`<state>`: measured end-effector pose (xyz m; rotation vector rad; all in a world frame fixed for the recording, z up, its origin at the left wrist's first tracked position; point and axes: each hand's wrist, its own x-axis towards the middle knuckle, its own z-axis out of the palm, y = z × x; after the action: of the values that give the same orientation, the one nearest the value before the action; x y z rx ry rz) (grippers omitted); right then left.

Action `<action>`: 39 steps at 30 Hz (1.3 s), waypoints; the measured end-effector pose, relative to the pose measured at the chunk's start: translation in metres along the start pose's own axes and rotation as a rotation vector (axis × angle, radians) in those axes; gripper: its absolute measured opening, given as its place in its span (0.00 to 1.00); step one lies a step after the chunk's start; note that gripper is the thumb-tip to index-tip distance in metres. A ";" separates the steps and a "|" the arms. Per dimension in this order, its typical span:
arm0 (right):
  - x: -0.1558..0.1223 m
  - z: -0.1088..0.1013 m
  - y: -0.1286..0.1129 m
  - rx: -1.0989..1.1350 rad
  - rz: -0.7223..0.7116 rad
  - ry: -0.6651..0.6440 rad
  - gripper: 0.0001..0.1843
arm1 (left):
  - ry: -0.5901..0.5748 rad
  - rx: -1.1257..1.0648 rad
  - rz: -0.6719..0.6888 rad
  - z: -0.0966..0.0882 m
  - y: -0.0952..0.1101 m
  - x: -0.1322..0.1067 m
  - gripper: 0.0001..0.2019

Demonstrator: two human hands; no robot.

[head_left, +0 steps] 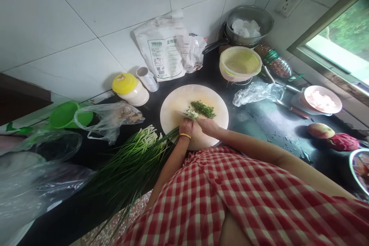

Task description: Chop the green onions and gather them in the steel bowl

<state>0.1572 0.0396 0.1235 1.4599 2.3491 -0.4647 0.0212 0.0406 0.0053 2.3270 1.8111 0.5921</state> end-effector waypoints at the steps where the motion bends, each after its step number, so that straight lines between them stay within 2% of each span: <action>1: 0.000 0.000 0.001 -0.002 -0.001 -0.002 0.20 | 0.006 -0.004 0.004 0.000 0.000 0.000 0.08; 8: -0.003 0.000 0.003 0.018 -0.010 -0.003 0.17 | 0.009 0.026 -0.017 0.000 -0.001 -0.001 0.07; 19: 0.000 0.000 0.001 0.043 -0.020 0.006 0.16 | 0.016 0.033 -0.012 0.006 -0.005 -0.001 0.07; 29: 0.000 -0.002 0.002 0.062 -0.019 -0.003 0.17 | 0.042 -0.002 0.001 0.003 -0.004 0.000 0.07; 35: 0.008 0.010 -0.002 0.061 0.019 0.005 0.21 | 0.008 0.001 0.028 -0.009 -0.004 -0.004 0.09; 39: 0.006 0.006 0.003 0.060 0.009 0.016 0.22 | -0.007 0.007 0.064 -0.017 -0.004 -0.009 0.13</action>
<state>0.1582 0.0426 0.1150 1.5049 2.3587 -0.5271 0.0092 0.0304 0.0170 2.3964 1.7439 0.5862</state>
